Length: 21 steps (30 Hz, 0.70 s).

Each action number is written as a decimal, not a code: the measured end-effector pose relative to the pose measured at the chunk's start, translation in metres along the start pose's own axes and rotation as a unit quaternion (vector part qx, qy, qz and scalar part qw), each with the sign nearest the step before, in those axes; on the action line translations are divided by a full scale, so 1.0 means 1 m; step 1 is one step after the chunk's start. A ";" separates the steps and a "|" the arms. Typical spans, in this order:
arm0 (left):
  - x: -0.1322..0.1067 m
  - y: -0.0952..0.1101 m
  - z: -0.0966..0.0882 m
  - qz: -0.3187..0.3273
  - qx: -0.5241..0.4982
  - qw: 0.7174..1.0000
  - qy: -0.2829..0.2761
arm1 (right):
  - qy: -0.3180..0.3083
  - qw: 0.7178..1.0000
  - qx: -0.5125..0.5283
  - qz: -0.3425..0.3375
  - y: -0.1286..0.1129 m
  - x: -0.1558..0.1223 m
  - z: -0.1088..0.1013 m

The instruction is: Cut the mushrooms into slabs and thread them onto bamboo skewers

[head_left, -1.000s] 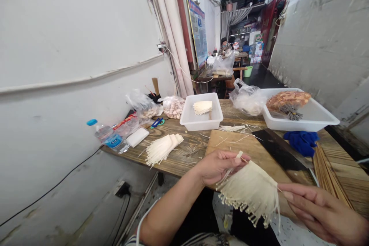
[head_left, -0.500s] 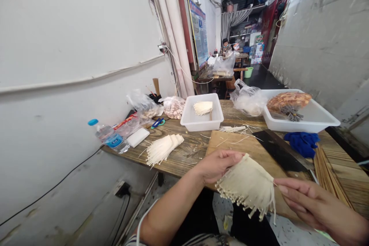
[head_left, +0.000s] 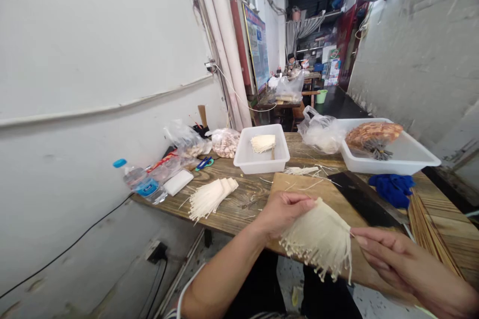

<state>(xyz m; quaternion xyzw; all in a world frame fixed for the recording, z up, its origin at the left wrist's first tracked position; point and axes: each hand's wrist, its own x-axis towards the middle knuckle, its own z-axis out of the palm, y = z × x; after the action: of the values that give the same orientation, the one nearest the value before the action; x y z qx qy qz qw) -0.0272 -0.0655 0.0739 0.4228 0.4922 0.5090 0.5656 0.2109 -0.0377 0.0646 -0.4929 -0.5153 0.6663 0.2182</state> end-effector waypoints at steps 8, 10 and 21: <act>0.001 -0.005 -0.012 0.059 -0.065 0.986 0.142 | 0.152 0.925 -0.197 -0.286 -0.004 0.046 -0.007; 0.003 -0.017 -0.006 -0.004 -0.162 0.980 0.114 | 0.212 0.842 -0.294 -0.399 0.010 0.061 -0.004; 0.018 -0.067 -0.010 -0.061 -0.274 0.951 0.133 | 0.198 0.603 -0.574 -0.518 0.088 0.073 0.061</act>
<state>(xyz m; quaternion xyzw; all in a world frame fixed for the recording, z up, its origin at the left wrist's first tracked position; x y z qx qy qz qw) -0.0260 -0.0559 0.0042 0.1494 0.4289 0.6406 0.6192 0.1459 -0.0406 -0.0472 -0.2877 -0.9049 -0.1045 0.2957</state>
